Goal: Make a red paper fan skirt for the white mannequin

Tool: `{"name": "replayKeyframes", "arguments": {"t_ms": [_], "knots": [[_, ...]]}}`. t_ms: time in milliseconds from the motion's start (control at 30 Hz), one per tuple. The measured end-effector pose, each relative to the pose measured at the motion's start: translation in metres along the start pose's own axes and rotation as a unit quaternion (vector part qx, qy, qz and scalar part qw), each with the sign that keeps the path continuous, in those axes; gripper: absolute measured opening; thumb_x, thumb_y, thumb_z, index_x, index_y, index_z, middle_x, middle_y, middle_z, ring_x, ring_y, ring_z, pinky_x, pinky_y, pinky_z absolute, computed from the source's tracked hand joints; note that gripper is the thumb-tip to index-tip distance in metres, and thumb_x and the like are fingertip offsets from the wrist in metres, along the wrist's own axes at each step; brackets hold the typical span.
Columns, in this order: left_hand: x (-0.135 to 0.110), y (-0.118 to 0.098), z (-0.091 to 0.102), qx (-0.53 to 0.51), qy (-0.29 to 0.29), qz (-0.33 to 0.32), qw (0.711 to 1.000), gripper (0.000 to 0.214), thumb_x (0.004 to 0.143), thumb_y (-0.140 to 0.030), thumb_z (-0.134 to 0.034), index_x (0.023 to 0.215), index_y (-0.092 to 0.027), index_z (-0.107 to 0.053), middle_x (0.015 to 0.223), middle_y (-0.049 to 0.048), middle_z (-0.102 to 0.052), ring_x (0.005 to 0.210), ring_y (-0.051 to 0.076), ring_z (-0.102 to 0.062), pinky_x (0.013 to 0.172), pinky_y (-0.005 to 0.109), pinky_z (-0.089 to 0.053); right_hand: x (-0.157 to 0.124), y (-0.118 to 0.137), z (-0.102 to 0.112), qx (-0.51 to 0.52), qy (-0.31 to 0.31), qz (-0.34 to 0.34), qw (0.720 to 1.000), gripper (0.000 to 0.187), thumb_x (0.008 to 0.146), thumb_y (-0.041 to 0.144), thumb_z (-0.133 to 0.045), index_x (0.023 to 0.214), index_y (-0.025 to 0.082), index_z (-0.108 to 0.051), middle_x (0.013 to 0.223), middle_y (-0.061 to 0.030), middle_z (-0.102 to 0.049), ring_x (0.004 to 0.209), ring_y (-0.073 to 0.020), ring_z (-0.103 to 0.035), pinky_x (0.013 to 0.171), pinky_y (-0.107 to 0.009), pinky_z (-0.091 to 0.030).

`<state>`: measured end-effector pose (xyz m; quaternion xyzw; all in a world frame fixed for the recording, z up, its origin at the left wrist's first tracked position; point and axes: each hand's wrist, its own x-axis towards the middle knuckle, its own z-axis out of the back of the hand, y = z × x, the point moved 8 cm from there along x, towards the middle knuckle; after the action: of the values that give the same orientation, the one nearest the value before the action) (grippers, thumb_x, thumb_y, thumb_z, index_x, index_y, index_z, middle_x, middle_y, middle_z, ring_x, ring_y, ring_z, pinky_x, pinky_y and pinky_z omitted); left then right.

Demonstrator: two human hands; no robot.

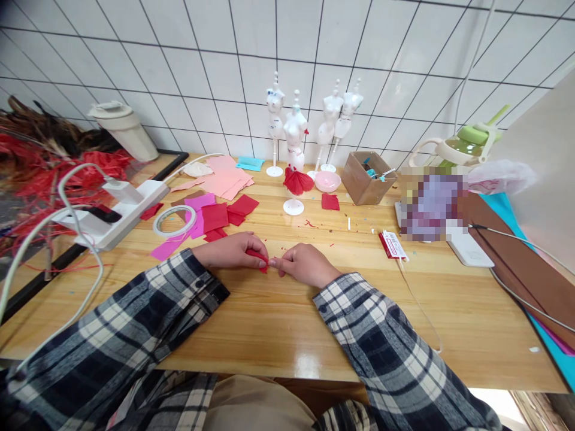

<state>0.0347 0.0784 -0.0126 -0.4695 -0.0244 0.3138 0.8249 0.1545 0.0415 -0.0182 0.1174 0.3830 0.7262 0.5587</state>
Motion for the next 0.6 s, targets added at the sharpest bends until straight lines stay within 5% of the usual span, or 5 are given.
{"name": "replayKeyframes", "arguments": {"t_ms": [333,600], "knots": [[0.0003,0.0028,0.0000,-0.016,0.000,0.005,1.000,0.027,0.075,-0.043,-0.065,0.086,-0.021,-0.074,0.083,0.0002,-0.074,0.079,0.016,-0.064,0.078,0.024,-0.043,-0.0007,-0.0007,0.0007,0.019,0.000,-0.010,1.000,0.059,0.082,0.068,-0.046,0.068,0.017,-0.073,0.046,0.0018,-0.050,0.046,-0.0095,-0.041,0.049,-0.024,-0.029],[-0.0017,0.0009,0.0030,-0.124,-0.056,0.032,0.990,0.033,0.072,-0.046,-0.067,0.084,-0.016,-0.071,0.083,0.0025,-0.072,0.079,0.016,-0.062,0.076,0.025,-0.045,-0.0028,-0.0048,0.0075,0.043,-0.014,-0.044,0.998,0.064,0.085,0.068,-0.037,0.068,0.015,-0.069,0.048,0.0012,-0.053,0.045,-0.0096,-0.046,0.050,-0.023,-0.032]]}}
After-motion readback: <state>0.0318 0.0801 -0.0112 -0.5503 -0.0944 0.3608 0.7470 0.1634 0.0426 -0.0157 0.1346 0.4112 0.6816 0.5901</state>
